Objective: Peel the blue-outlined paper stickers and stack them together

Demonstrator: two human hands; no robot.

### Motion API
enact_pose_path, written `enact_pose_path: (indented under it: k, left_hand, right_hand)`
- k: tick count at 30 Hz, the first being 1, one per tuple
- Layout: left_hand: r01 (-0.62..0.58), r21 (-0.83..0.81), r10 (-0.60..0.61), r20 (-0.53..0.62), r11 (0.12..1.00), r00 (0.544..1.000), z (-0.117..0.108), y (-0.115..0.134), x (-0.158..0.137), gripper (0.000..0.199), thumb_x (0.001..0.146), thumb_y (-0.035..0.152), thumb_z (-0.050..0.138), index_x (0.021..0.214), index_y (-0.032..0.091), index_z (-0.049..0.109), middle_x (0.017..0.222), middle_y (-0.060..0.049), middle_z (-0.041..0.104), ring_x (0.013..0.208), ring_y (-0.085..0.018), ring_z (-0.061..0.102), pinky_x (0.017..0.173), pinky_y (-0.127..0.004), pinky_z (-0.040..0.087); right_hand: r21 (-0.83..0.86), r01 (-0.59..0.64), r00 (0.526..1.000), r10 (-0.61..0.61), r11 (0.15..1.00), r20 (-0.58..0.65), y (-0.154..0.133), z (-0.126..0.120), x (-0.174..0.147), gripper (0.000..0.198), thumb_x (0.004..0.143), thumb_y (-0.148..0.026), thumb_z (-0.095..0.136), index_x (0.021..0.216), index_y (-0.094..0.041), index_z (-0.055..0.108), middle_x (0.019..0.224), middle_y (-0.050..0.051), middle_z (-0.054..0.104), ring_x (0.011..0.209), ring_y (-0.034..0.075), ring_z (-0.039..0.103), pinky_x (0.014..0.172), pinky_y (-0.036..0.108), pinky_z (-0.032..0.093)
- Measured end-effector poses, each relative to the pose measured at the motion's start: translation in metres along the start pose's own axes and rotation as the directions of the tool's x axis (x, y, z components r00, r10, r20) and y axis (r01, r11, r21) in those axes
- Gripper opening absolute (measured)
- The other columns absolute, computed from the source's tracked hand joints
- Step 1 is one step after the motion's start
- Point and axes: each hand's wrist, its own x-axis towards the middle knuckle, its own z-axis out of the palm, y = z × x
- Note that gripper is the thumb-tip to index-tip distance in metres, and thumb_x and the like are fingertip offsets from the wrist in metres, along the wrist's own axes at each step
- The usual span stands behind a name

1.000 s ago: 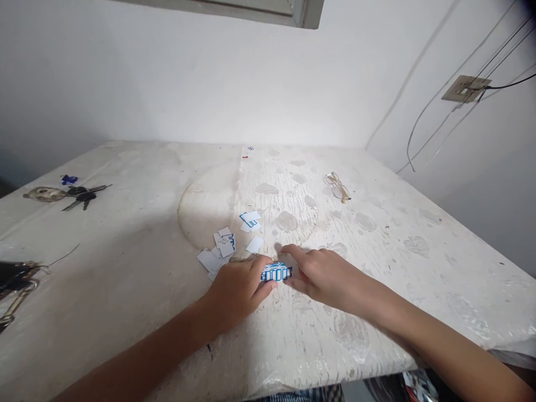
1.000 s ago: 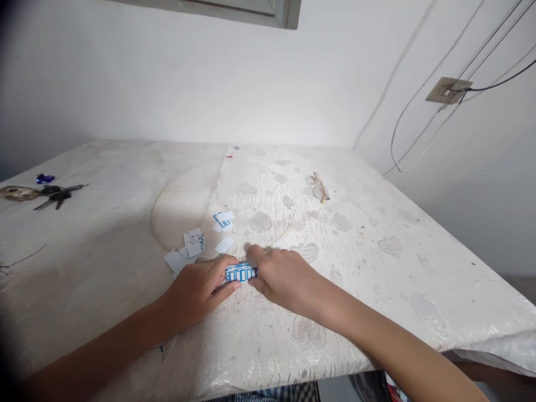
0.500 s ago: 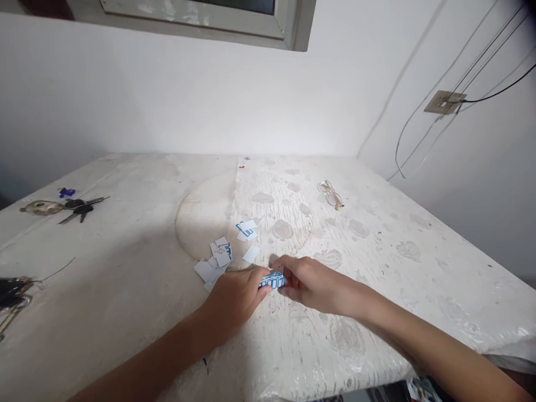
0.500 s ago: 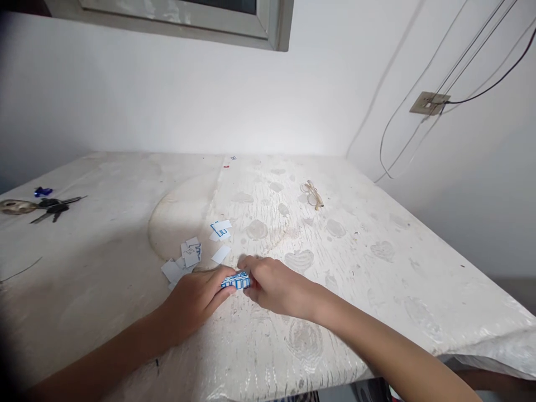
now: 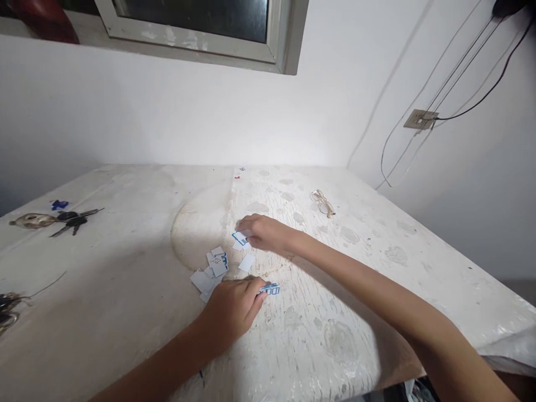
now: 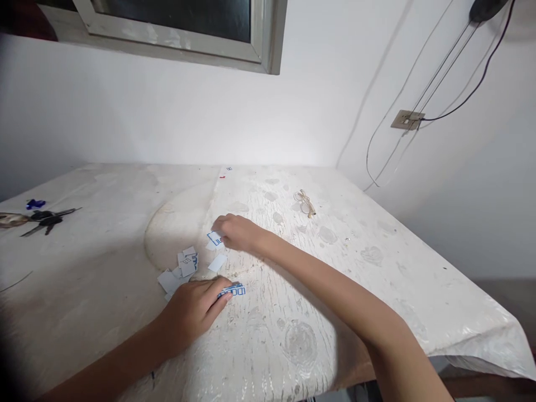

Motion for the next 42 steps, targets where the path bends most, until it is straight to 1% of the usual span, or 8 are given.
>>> enact_pose_path:
  k: [7,12,16,18,22,24,33,42]
  left_hand:
    - [0.03,0.012,-0.03,0.056,0.999,0.998,0.004,-0.003,-0.001,0.022,0.089,0.024,0.033,0.09,0.019,0.054,0.073,-0.001,0.066,0.064,-0.017,0.061,0.055,-0.027,0.037]
    - [0.087,0.003,-0.087,0.114,0.996,0.99,0.001,-0.002,0.001,0.023,0.09,0.026,0.032,0.091,0.019,0.054,0.075,-0.001,0.067,0.066,-0.018,0.062,0.053,-0.027,0.034]
    - [0.152,-0.01,-0.149,0.142,0.988,0.979,-0.002,0.0,0.002,0.021,0.089,0.03,0.035,0.092,0.02,0.053,0.075,0.0,0.066,0.065,-0.017,0.061,0.053,-0.026,0.031]
    - [0.183,-0.019,-0.178,0.162,0.983,0.971,-0.004,0.0,0.003,0.018,0.088,0.031,0.038,0.091,0.02,0.053,0.071,0.0,0.065,0.064,-0.017,0.06,0.053,-0.025,0.03]
    - [0.197,-0.095,-0.171,0.232,0.976,0.958,-0.01,0.0,0.004,0.017,0.084,0.034,0.043,0.089,0.02,0.05,0.061,0.003,0.056,0.056,-0.015,0.054,0.051,-0.024,0.027]
    - [0.192,-0.146,-0.149,0.261,0.97,0.954,-0.013,-0.001,0.004,0.019,0.08,0.038,0.048,0.085,0.019,0.048,0.06,0.004,0.053,0.055,-0.014,0.052,0.05,-0.024,0.026]
    - [0.16,-0.166,-0.106,0.295,0.973,0.95,-0.02,0.002,0.004,0.02,0.084,0.039,0.041,0.08,0.019,0.044,0.064,0.003,0.053,0.058,-0.015,0.05,0.052,-0.025,0.028]
    - [0.121,0.0,-0.117,0.257,0.993,0.959,-0.013,0.007,0.004,0.022,0.09,0.023,0.026,0.087,0.016,0.047,0.065,-0.001,0.057,0.057,-0.016,0.053,0.053,-0.027,0.031]
  right_hand:
    - [-0.074,0.012,1.0,-0.011,0.997,0.01,0.005,0.001,0.012,0.045,0.086,-0.015,0.043,0.13,-0.013,0.038,0.095,0.011,0.06,0.087,0.021,0.053,0.067,0.029,0.04]
    - [-0.139,-0.036,0.998,0.03,0.99,-0.047,0.003,0.003,-0.005,0.038,0.091,-0.019,0.038,0.128,-0.017,0.042,0.091,0.009,0.061,0.078,0.019,0.054,0.065,0.029,0.039]
    - [0.137,-0.107,0.975,0.131,0.985,-0.18,-0.006,0.005,-0.028,0.031,0.089,-0.014,0.038,0.117,-0.015,0.051,0.093,0.007,0.062,0.076,0.014,0.054,0.069,0.027,0.041]
    - [0.406,-0.147,0.942,0.252,0.902,-0.221,-0.016,0.002,-0.045,0.022,0.089,-0.018,0.041,0.102,-0.015,0.058,0.084,0.005,0.062,0.069,0.012,0.052,0.065,0.025,0.042]
    - [0.747,-0.241,0.937,0.348,0.62,0.013,-0.041,-0.01,-0.085,0.017,0.083,-0.031,0.056,0.087,-0.015,0.06,0.06,-0.002,0.053,0.051,0.009,0.045,0.048,0.022,0.037]
    - [0.759,-0.281,0.948,0.296,0.588,0.122,-0.05,-0.013,-0.101,0.014,0.079,-0.029,0.062,0.082,-0.015,0.06,0.062,-0.002,0.054,0.052,0.008,0.047,0.049,0.021,0.037]
    - [0.333,-0.185,0.972,0.222,0.924,-0.074,-0.061,0.013,-0.107,0.011,0.086,-0.027,0.053,0.08,-0.018,0.052,0.073,-0.001,0.053,0.06,0.009,0.045,0.055,0.022,0.033]
    - [0.209,-0.246,0.964,0.261,0.946,-0.045,-0.055,0.021,-0.108,0.033,0.089,-0.048,0.04,0.107,-0.02,0.041,0.074,0.0,0.056,0.056,0.012,0.048,0.051,0.022,0.032]
